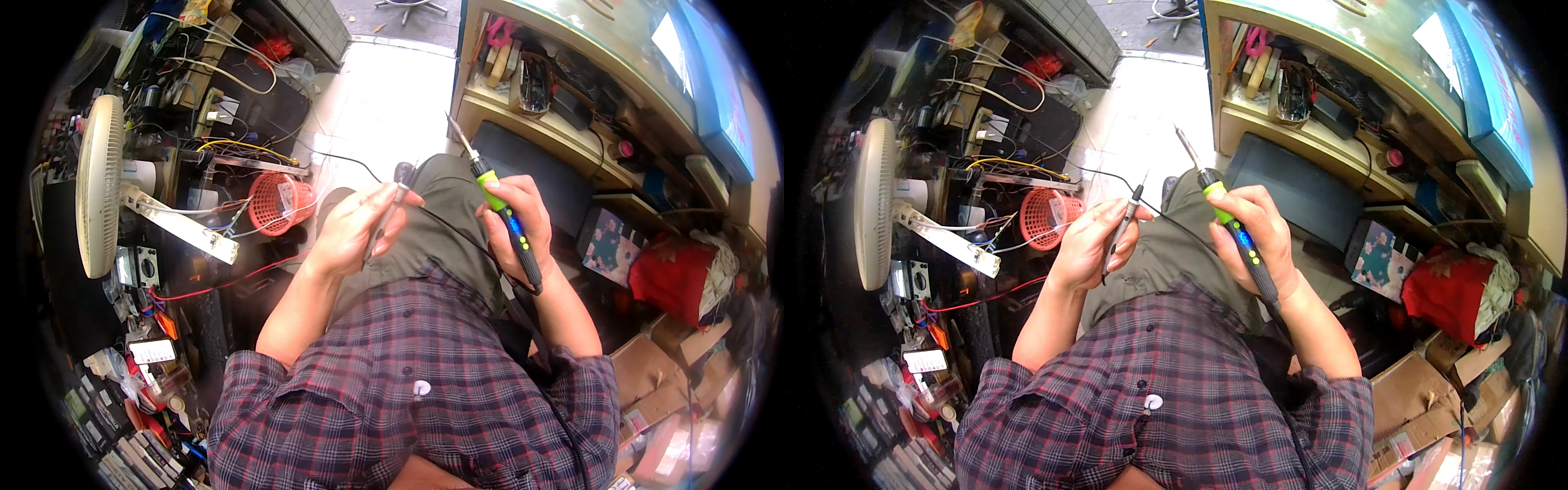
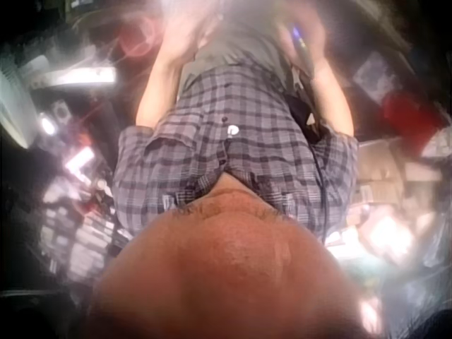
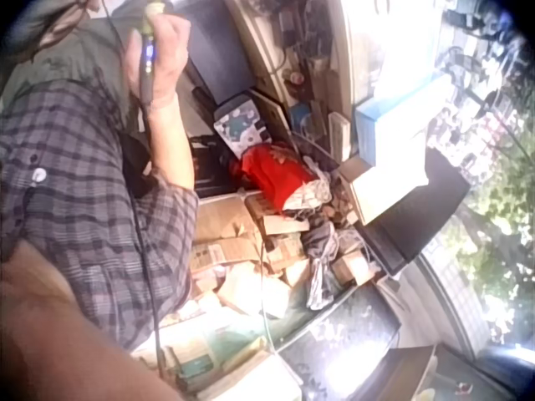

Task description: The person strips the insulation from a red wire using pliers, then uses a soldering iron to tin the exposed wire ends. They continue to hold and inspect the prepared wire.

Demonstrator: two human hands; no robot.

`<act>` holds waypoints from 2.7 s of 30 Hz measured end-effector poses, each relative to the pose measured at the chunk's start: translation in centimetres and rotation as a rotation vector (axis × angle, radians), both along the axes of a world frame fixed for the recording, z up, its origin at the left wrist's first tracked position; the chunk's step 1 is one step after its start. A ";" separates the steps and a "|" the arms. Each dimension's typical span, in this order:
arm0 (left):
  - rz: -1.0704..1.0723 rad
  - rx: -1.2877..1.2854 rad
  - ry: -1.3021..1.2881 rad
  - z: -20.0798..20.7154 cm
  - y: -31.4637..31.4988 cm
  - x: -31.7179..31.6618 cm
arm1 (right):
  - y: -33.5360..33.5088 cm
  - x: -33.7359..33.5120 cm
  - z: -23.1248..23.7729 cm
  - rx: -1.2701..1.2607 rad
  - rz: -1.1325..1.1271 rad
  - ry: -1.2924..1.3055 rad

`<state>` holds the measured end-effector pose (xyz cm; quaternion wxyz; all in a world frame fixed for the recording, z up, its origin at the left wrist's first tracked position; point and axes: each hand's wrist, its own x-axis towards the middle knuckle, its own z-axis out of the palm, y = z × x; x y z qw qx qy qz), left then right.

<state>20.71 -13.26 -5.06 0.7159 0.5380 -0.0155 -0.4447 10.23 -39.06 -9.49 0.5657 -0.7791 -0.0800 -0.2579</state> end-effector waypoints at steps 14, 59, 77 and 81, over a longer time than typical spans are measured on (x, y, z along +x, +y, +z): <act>-0.075 -0.428 0.460 -1.0 -0.4 -1.1 | 1.4 2.9 2.7 -0.038 0.085 0.233; -0.007 0.618 -1.271 -1.0 -2.1 -3.2 | 0.8 2.8 1.0 -0.024 0.096 0.288; 0.022 -0.041 -0.039 -0.4 -1.6 -2.2 | 1.5 2.7 0.3 -0.029 0.033 0.305; 0.041 -0.111 0.071 -0.4 -1.3 -2.0 | 1.6 2.6 0.3 -0.044 0.032 0.298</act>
